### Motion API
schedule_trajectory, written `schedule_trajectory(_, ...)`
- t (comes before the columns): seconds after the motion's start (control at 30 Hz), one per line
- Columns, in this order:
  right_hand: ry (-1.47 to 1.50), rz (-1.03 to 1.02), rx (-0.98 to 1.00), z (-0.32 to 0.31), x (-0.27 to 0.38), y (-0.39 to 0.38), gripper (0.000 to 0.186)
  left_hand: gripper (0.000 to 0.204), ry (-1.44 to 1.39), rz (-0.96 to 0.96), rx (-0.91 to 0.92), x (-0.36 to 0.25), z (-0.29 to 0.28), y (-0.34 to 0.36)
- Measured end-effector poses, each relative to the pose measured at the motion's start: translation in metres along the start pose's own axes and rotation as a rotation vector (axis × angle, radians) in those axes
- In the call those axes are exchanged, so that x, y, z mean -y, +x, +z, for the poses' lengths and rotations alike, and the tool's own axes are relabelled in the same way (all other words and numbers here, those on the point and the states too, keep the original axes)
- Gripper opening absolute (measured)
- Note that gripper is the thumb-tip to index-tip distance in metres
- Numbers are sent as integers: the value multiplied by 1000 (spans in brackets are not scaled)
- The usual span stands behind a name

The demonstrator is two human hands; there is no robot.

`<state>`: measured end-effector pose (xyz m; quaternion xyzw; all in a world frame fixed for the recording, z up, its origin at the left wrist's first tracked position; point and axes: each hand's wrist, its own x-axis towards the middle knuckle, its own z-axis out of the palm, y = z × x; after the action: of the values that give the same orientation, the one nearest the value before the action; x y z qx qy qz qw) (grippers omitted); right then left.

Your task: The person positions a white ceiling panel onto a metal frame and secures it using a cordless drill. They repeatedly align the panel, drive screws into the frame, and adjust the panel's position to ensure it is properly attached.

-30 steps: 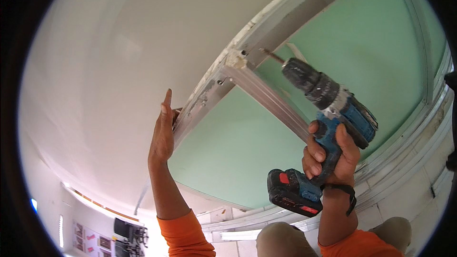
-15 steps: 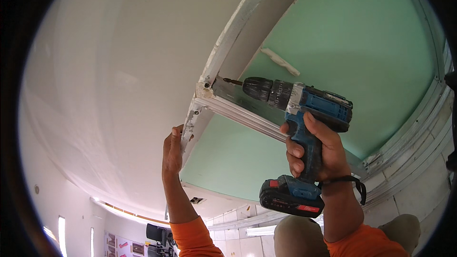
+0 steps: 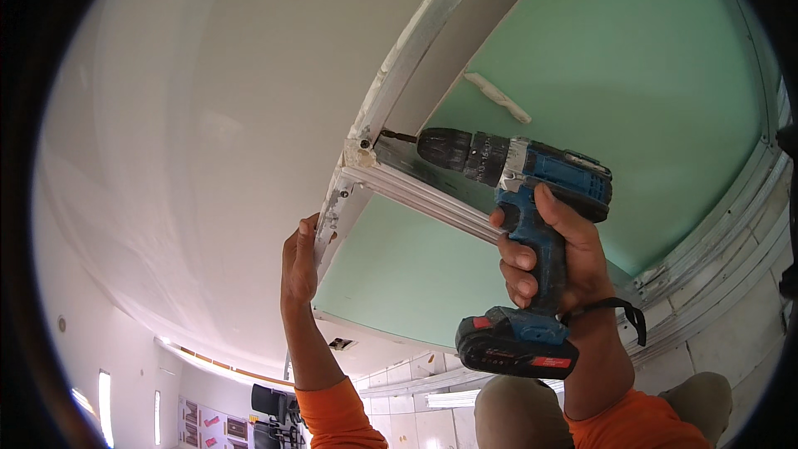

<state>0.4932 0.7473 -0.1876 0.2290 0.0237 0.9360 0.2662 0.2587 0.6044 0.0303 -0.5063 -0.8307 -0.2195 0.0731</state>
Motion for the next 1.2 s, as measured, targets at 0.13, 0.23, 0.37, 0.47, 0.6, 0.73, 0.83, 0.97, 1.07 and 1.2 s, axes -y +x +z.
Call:
schedule_trajectory(0.13, 15, 13, 26, -2, 8, -8, 51, 80, -32, -12, -1, -5, 7, -10)
schedule_trajectory(0.23, 2, 32, 4, -3, 10, -6, 52, 77, -40, -54, -19, -3, 10, -9)
schedule_trajectory(0.37, -89, 38, -75, -6, 16, -7, 55, 75, -43, -41, -25, 3, 12, -11)
schedule_trajectory(0.47, -97, 79, -15, -11, 21, -9, 58, 73, -33, -18, -26, 9, 11, -25)
schedule_trajectory(0.6, -227, 59, 101, -15, 23, -10, 61, 71, -16, 25, -70, 12, -3, -43)
schedule_trajectory(0.73, -175, 136, 199, -19, 24, -11, 61, 70, -6, -1, -54, 14, -8, -54)
schedule_trajectory(0.83, -170, 159, 184, -23, 29, -1, 58, 68, -13, -17, -42, 16, -5, -48)
schedule_trajectory(0.97, -178, 149, 191, -27, 27, -1, 55, 65, -43, 23, -50, 17, -5, -49)
schedule_trajectory(1.07, -188, 131, 193, -30, 27, 0, 54, 66, -50, 15, -44, 17, -5, -50)
schedule_trajectory(1.2, -134, 175, 199, -36, 27, 4, 53, 67, -34, 7, -49, 15, -5, -49)
